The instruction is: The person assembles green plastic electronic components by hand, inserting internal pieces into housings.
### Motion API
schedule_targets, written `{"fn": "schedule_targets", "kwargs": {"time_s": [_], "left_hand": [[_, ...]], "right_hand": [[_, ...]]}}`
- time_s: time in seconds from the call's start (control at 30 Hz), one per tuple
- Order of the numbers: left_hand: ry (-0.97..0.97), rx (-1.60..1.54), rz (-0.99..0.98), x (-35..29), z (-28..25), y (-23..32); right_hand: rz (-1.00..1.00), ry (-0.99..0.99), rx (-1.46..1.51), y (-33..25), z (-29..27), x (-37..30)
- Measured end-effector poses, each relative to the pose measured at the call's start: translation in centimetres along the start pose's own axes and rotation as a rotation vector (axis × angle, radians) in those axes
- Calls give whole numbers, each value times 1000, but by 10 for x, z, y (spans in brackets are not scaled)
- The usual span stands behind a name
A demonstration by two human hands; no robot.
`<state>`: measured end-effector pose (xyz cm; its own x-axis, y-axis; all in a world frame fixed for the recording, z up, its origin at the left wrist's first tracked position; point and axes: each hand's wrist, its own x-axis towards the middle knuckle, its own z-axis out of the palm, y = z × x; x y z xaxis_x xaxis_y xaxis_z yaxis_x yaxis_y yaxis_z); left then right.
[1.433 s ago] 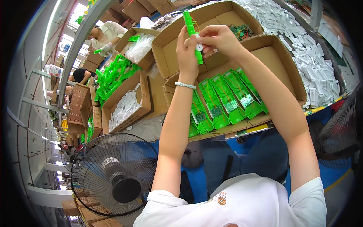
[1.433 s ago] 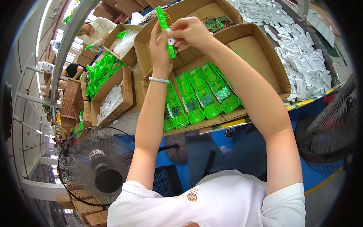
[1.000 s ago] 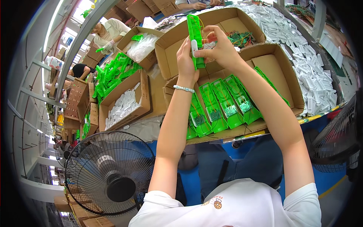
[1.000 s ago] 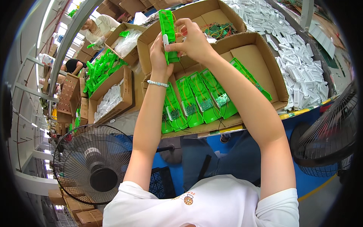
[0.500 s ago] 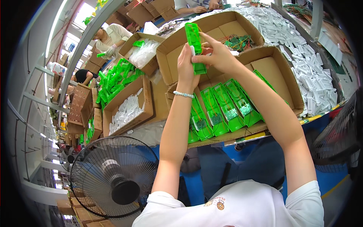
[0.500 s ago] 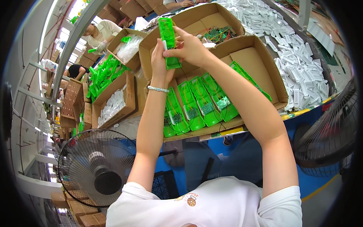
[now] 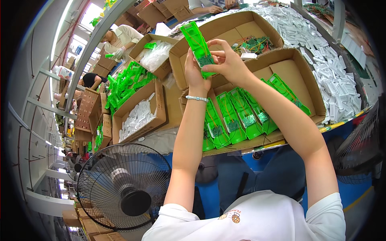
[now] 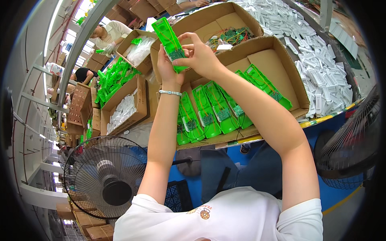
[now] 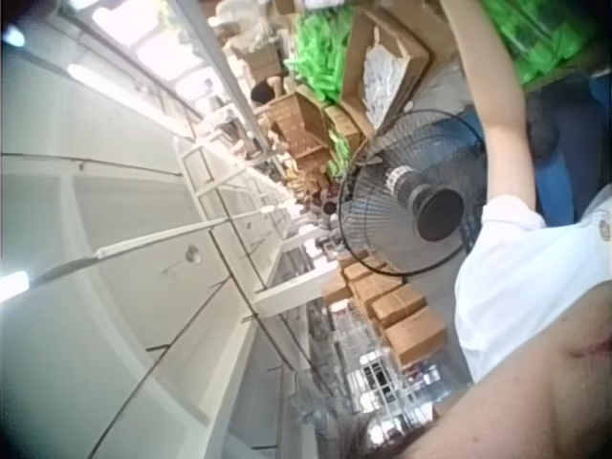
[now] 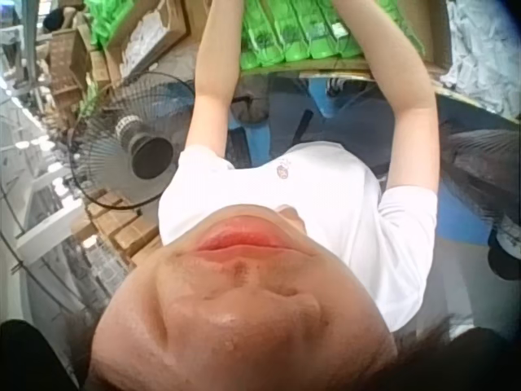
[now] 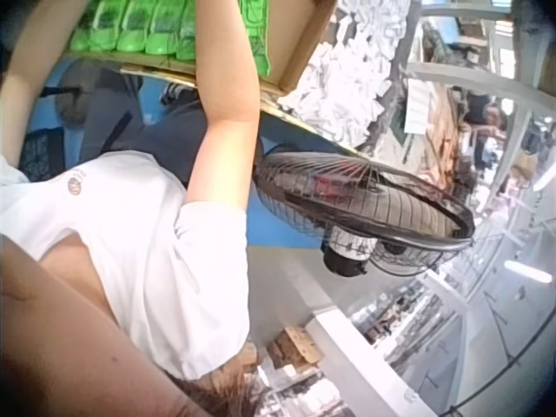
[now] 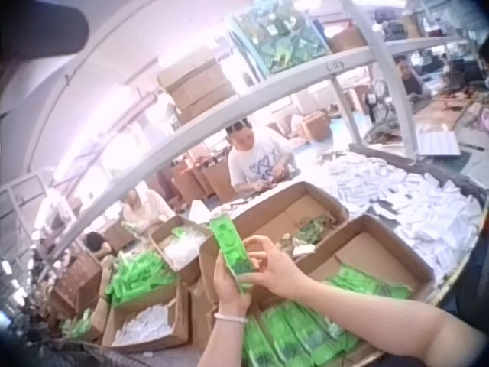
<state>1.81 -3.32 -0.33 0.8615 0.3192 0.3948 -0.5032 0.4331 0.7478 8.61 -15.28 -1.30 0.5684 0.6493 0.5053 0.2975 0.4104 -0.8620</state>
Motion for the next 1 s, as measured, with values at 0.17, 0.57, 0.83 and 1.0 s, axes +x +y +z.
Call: {"fn": "schedule_targets", "kwargs": {"time_s": [0.17, 0.57, 0.83, 1.0], "left_hand": [[66, 183, 28, 2, 4, -2], [86, 154, 130, -7, 10, -5], [14, 130, 133, -6, 13, -3], [23, 115, 133, -6, 12, -3]], "right_hand": [[18, 10, -85, -7, 3, -5], [-223, 198, -251, -1, 6, -7], [-118, 285, -224, 0, -4, -2], [-43, 181, -152, 0, -10, 2]]}}
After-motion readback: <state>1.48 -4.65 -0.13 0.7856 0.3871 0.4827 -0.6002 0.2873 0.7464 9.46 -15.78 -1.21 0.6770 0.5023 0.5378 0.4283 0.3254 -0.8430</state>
